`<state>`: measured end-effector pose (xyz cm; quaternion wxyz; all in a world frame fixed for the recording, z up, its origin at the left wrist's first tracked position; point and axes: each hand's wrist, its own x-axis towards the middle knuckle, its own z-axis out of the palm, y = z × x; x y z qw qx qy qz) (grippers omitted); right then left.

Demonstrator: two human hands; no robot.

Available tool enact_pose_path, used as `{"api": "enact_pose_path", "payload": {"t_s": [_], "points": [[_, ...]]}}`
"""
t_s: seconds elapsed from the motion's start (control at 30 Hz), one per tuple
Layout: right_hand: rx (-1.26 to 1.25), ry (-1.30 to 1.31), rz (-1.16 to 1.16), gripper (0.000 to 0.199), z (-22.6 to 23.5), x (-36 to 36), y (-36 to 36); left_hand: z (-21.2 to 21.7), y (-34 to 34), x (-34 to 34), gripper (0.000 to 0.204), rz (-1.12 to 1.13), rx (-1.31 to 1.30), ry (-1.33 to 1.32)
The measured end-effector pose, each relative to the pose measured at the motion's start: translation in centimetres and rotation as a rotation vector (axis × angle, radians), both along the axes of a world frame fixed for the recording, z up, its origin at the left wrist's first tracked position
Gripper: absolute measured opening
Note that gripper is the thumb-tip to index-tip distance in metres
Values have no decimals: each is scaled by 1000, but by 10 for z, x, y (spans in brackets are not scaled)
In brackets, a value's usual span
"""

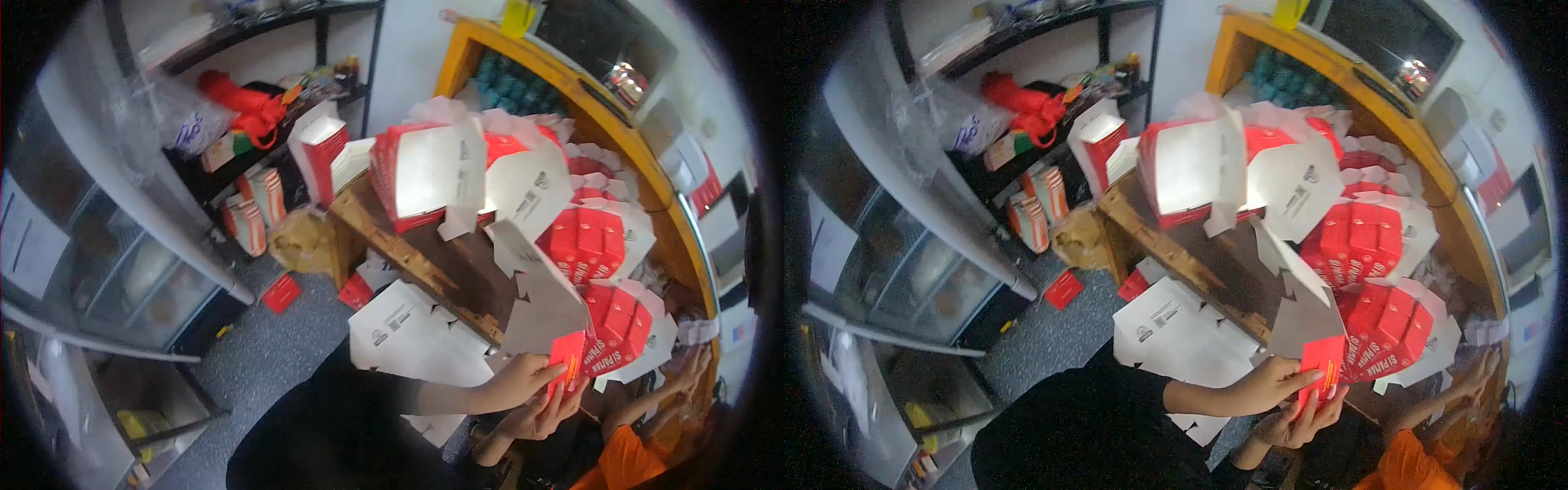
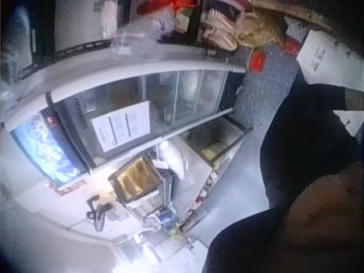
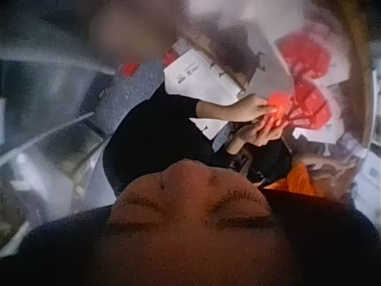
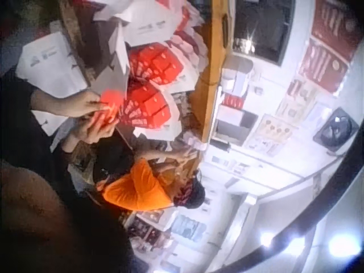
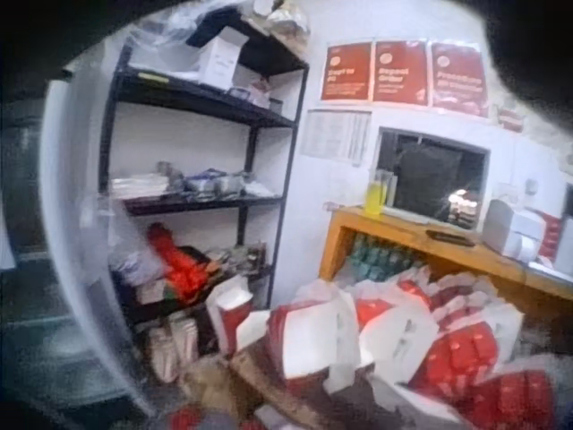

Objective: The person assembles red and white branded cardboard boxes by folding the flat pieces into shape and tucking the flaps to secure the structure. The person works at a cluttered counter, handling the boxes one by one and stacking the finished units on the table.

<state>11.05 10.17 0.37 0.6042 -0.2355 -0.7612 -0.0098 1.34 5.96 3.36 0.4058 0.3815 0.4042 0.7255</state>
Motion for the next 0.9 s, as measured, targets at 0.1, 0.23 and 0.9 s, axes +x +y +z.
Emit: {"api": "enact_pose_path", "payload": {"t_s": [0.1, 0.23, 0.9], "points": [[-48, -210, 99, 28, -8, 6, 2, -12, 8, -3, 35, -19, -99, -38], [-16, -193, 156, 29, -20, 10, 9, -12, 11, -5, 31, 26, -61, 43], [-607, -120, 533, 37, 5, -41, 16, -28, -91, -97, 19, 1, -390, 877]]}}
